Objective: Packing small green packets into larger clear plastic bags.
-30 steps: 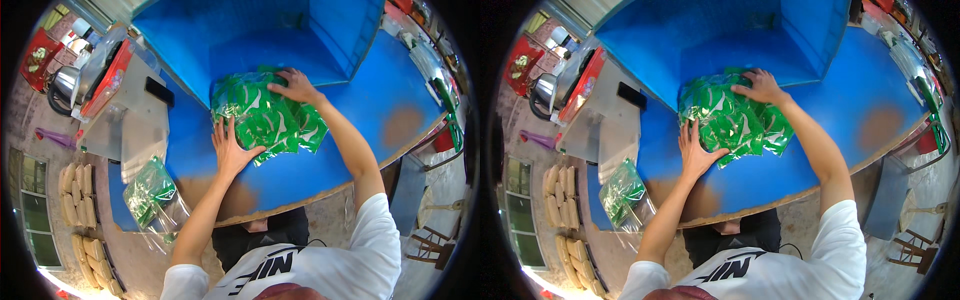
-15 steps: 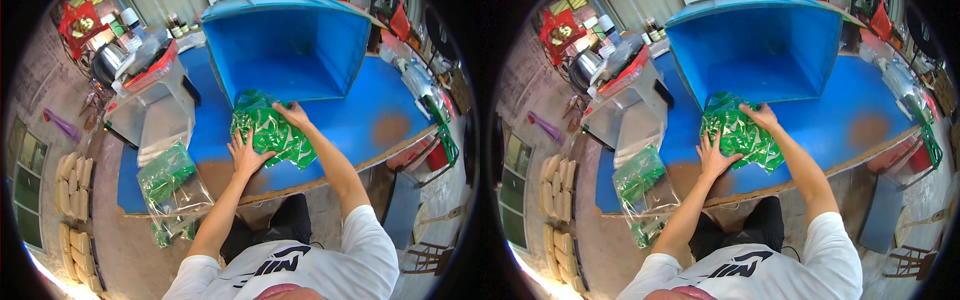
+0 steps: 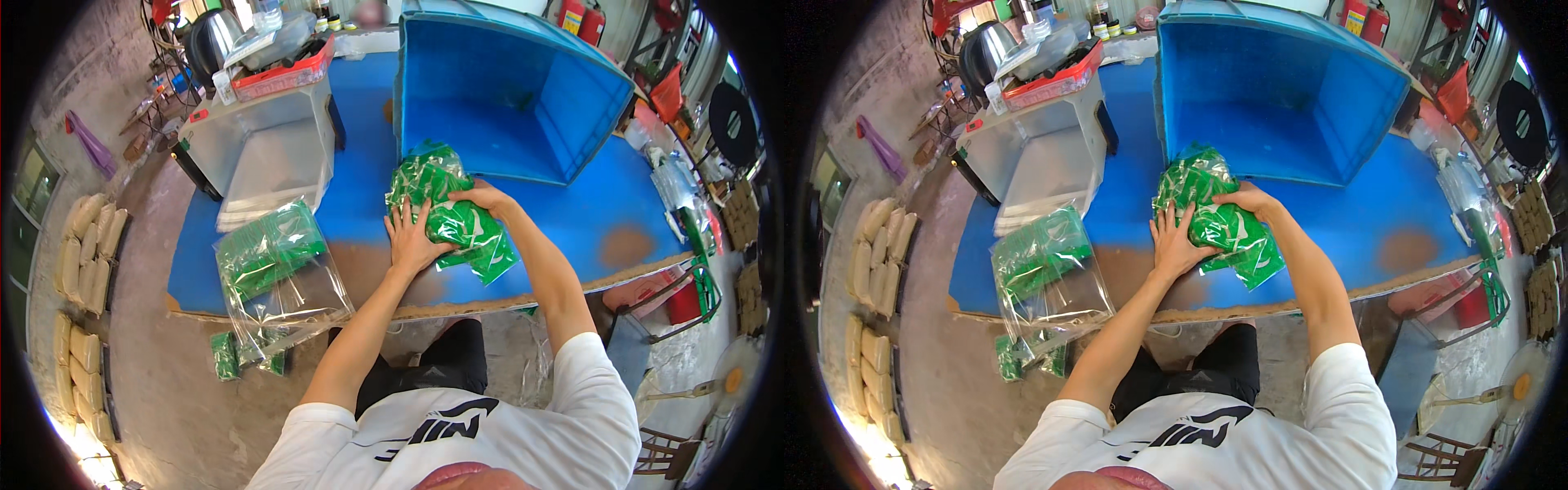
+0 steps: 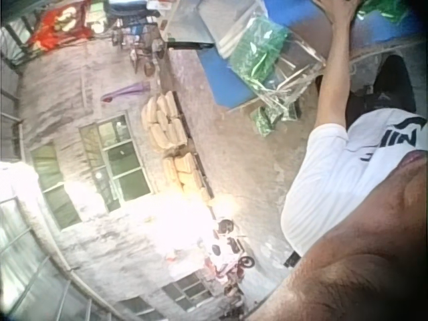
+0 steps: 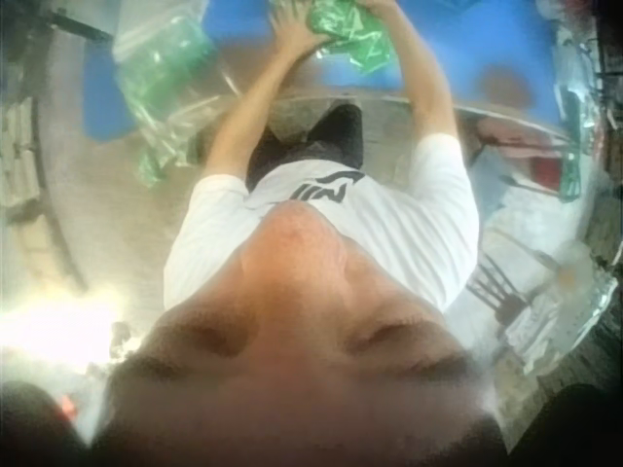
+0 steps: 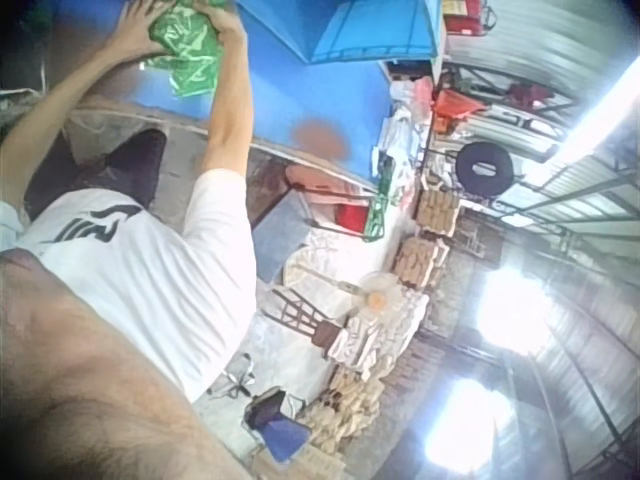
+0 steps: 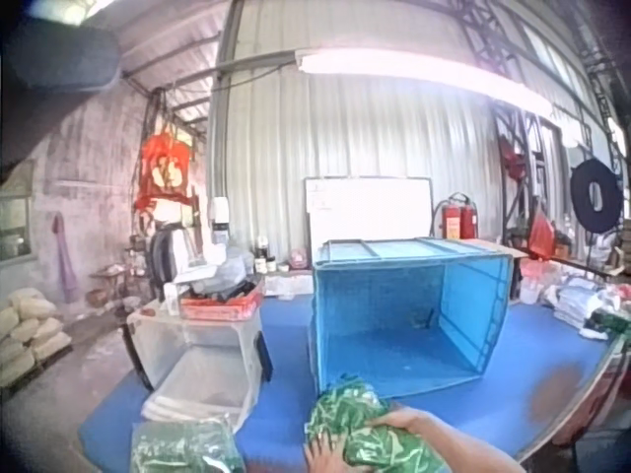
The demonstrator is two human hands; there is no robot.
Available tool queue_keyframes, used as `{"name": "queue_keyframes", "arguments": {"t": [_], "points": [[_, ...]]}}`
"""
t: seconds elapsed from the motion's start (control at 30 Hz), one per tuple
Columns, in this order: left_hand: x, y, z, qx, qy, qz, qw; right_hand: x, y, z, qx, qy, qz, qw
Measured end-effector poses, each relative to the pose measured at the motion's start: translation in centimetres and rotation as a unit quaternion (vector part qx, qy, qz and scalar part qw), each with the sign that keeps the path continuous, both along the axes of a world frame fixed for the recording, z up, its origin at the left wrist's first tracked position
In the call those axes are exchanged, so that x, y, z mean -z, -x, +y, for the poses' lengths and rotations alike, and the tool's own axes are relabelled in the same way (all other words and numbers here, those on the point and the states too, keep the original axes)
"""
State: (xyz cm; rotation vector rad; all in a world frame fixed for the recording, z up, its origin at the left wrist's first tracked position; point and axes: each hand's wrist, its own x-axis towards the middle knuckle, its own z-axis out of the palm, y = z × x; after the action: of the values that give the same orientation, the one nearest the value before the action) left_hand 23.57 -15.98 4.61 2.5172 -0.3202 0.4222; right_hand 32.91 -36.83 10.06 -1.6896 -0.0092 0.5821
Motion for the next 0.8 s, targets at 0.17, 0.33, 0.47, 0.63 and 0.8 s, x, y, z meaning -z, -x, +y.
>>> {"name": "queue_keyframes", "arguments": {"t": [0.17,0.33,0.47,0.63,0.8], "points": [[0.1,-0.1,0.9,-0.027,0.263,-0.081,0.961,-2.3,-0.1,-1.8,0.098,-0.027,-0.072,0.992],[1.3,-1.4,1.3,-0.081,0.434,-0.076,0.894,-13.0,-2.9,-4.6,0.079,0.143,-0.349,0.923],[1.6,-1.4,1.7,-0.096,0.46,-0.06,0.881,-15.6,-0.6,-2.2,0.104,0.392,-0.524,0.748],[1.8,-1.3,1.6,-0.126,0.487,-0.108,0.858,-1.3,4.5,-2.3,-0.146,0.442,-0.679,0.567],[0.7,-0.7,1.5,-0.114,0.376,-0.104,0.913,-3.1,2.3,0.1,0.043,0.314,-0.403,0.859]]}}
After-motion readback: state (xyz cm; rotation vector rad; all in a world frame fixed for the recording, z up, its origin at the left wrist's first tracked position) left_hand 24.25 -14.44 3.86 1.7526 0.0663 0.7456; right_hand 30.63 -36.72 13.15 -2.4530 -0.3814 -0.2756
